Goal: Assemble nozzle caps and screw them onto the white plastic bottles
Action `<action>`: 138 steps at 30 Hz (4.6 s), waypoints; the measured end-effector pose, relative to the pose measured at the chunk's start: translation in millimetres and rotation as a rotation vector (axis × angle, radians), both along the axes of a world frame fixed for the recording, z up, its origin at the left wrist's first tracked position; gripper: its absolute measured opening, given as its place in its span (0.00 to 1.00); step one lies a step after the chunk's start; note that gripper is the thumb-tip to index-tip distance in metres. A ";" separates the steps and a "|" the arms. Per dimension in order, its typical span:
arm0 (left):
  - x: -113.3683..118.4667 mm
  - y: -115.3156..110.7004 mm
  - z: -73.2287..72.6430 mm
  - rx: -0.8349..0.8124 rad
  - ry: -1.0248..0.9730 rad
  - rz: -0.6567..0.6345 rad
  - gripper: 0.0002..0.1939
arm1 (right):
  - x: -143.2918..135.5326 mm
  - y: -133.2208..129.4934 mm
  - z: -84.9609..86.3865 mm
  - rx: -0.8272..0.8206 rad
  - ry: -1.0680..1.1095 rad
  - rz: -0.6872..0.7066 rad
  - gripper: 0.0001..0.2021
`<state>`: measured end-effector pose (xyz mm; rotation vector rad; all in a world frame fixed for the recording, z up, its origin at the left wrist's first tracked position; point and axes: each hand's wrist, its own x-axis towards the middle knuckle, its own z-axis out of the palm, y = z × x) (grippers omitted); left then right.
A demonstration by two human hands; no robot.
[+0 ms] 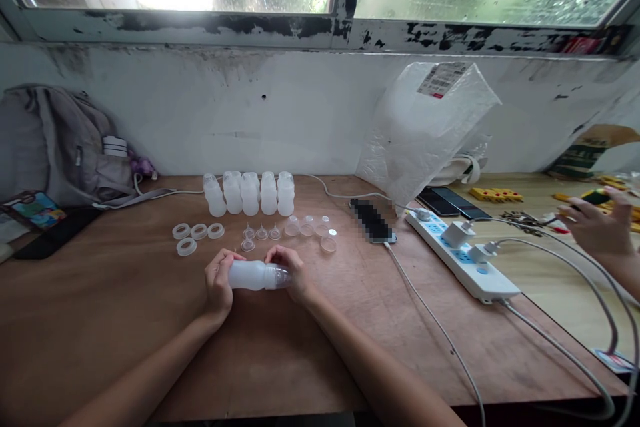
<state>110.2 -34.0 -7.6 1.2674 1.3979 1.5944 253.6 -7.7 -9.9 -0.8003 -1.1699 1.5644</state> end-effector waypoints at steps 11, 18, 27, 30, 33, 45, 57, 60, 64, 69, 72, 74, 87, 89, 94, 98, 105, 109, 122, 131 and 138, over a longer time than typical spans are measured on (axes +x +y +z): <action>-2.2 1.0 2.5 0.056 0.051 -0.027 0.13 | 2.0 4.0 -9.6 0.099 -0.201 -0.248 0.15; -6.6 13.8 6.6 0.004 0.151 -0.176 0.13 | 7.0 14.1 2.5 -0.114 -0.163 -0.420 0.16; -11.6 22.6 3.0 -0.078 0.253 -0.226 0.15 | 15.5 23.2 3.7 -0.236 -0.009 -0.481 0.14; -11.2 24.5 2.0 -0.100 0.196 -0.194 0.16 | 15.7 24.2 7.2 -0.175 0.127 -0.417 0.12; -11.0 25.5 1.3 -0.092 0.148 -0.197 0.18 | 13.8 22.4 10.0 -0.114 0.189 -0.351 0.12; -3.1 22.0 -10.5 0.146 0.452 -0.270 0.21 | 11.9 14.7 34.3 0.261 -0.174 -0.430 0.16; -15.6 37.6 -18.1 0.214 0.495 -0.135 0.16 | 73.1 144.3 87.5 0.482 -0.707 -1.050 0.28; -18.0 39.3 -16.5 0.209 0.503 -0.123 0.14 | 68.1 171.1 63.1 0.492 -0.810 -0.942 0.24; -19.7 41.8 -16.1 0.186 0.474 -0.116 0.13 | 62.5 193.2 39.0 0.529 -0.867 -0.843 0.21; -20.6 42.6 -15.8 0.191 0.485 -0.131 0.15 | 63.0 203.6 32.0 0.552 -0.884 -0.776 0.20; -22.5 42.5 -14.7 0.194 0.504 -0.124 0.15 | 63.4 204.4 31.9 0.528 -0.890 -0.752 0.21; -24.4 43.3 -14.6 0.187 0.515 -0.115 0.14 | 63.0 204.2 32.0 0.508 -0.891 -0.744 0.21; -33.7 47.3 -16.7 0.219 0.733 -0.251 0.12 | 67.3 194.9 37.4 0.463 -0.942 -0.651 0.30; -39.2 51.5 -15.7 0.222 0.751 -0.192 0.11 | 69.0 187.4 42.3 0.499 -0.933 -0.675 0.31; -53.5 62.1 -16.7 0.269 0.856 0.114 0.15 | 48.9 138.4 51.8 0.824 -0.832 -0.684 0.22; -56.0 59.3 -21.2 0.145 1.067 0.229 0.22 | 3.6 74.3 35.3 0.918 -0.886 -0.400 0.12; -51.4 51.4 -21.1 0.044 1.142 0.209 0.21 | -33.8 15.4 -13.7 0.961 -1.187 -0.085 0.17; -48.7 49.9 -17.0 0.094 1.109 0.184 0.18 | -27.6 12.6 -21.3 0.924 -1.150 -0.123 0.20; -49.6 48.6 -20.6 -0.005 1.073 0.216 0.17 | -23.1 8.6 -19.4 0.867 -1.267 -0.024 0.21; -40.3 46.2 -7.4 0.288 0.644 -0.026 0.15 | -19.6 -2.0 -12.8 0.917 -1.161 -0.018 0.16; -35.6 44.9 -13.0 0.268 0.761 -0.151 0.15 | -18.1 7.5 -25.3 0.814 -1.015 -0.181 0.11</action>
